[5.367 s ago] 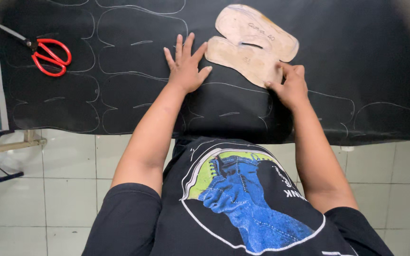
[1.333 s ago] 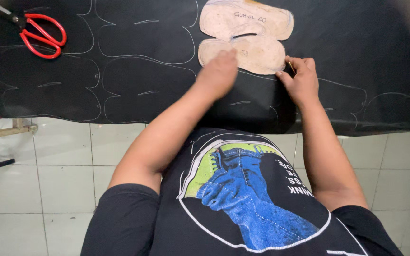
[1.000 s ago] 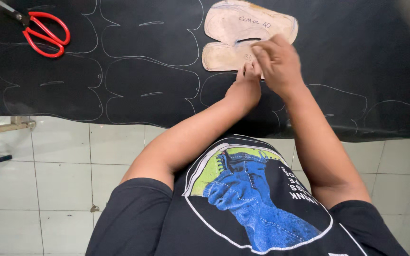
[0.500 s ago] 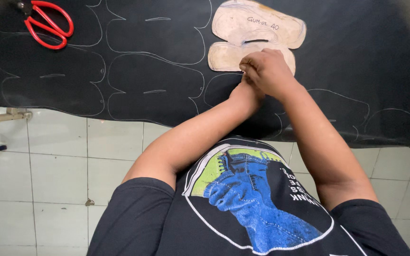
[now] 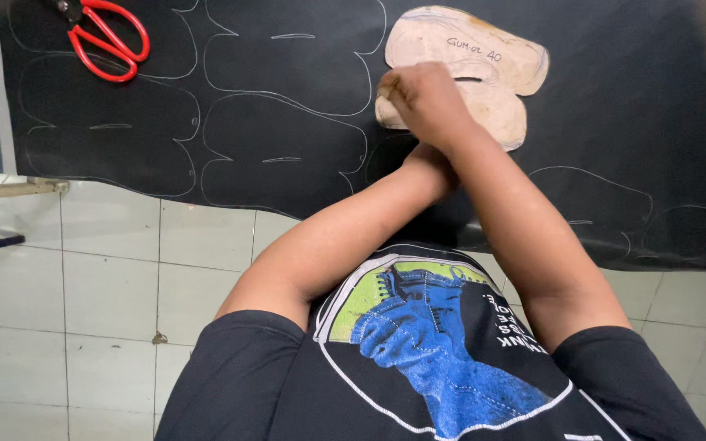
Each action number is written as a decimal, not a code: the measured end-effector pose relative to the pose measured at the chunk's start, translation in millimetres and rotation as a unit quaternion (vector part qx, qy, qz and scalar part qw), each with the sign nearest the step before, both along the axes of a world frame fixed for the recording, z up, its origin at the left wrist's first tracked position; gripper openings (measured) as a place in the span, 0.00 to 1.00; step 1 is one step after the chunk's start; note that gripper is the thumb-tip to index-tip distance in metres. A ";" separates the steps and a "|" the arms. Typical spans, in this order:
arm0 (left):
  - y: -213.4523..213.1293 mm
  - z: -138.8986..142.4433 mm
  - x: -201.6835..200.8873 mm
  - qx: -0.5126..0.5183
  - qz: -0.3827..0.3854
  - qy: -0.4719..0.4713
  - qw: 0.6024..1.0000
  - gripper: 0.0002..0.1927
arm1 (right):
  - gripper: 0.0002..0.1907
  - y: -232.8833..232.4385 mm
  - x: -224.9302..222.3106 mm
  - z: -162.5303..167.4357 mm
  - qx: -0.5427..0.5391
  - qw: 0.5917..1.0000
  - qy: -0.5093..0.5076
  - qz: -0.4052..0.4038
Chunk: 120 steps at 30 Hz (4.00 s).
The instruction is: The person uses red-handled scissors to cut a black sheet of material along pre-drawn outlines. After cutting, they roll the remaining sheet and place it aside. They then position a cardboard template on the sheet and trace its outline with a pencil.
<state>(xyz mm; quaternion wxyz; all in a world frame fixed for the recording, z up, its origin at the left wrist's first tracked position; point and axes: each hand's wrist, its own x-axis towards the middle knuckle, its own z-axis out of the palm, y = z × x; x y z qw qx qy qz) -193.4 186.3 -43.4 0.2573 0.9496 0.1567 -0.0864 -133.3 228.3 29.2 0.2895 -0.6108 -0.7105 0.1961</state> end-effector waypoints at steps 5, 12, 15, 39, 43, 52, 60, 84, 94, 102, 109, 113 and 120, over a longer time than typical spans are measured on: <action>5.3 24.9 -10.8 0.073 -0.048 0.058 0.994 0.21 | 0.03 -2.9 17.6 16.3 0.070 0.995 -0.071 -0.029; 13.1 42.0 -17.3 0.043 -0.031 0.021 0.998 0.25 | 0.05 4.8 20.1 30.6 0.014 0.996 -0.074 -0.049; 22.4 38.8 -13.0 0.013 -0.056 0.024 0.998 0.27 | 0.05 30.9 11.0 27.8 0.017 0.998 -0.045 -0.044; 27.2 32.9 -28.4 0.035 0.022 -0.151 0.988 0.25 | 0.08 -82.8 179.6 -0.9 0.010 0.951 -0.107 -0.289; 25.3 31.2 -30.6 0.035 0.008 -0.119 0.992 0.21 | 0.08 -105.4 161.2 -8.1 -0.003 0.944 -0.104 -0.314; 27.5 24.4 -30.1 0.047 0.008 -0.135 0.990 0.18 | 0.07 -112.7 111.3 -11.2 0.020 0.950 0.015 -0.312; 52.2 30.5 -21.9 -0.020 0.039 -0.107 0.993 0.13 | 0.05 -173.9 93.9 -9.2 -0.014 0.947 -0.092 -0.309; 72.5 10.5 -32.8 -0.091 0.004 -0.365 0.927 0.09 | 0.09 -104.4 64.7 -14.4 0.026 0.920 0.203 -0.333; 61.8 34.3 -46.6 -0.016 0.028 -0.337 0.941 0.07 | 0.08 -52.4 57.8 -20.5 -0.089 0.890 0.339 -0.291; 58.6 33.5 -61.0 0.002 0.021 -0.304 0.952 0.11 | 0.09 -56.2 44.7 -21.5 -0.040 0.930 0.263 -0.254; 53.1 21.7 -87.4 0.004 0.012 -0.298 0.954 0.12 | 0.08 -68.5 41.4 -31.7 0.051 0.959 -0.082 -0.265; 47.7 7.2 -103.4 0.016 0.014 -0.305 0.952 0.11 | 0.07 -75.1 40.2 -44.8 0.071 0.964 -0.071 -0.245; 61.6 -27.4 -115.7 0.058 0.020 -0.271 0.961 0.17 | 0.07 -33.0 -8.1 -86.9 0.041 0.982 0.062 -0.171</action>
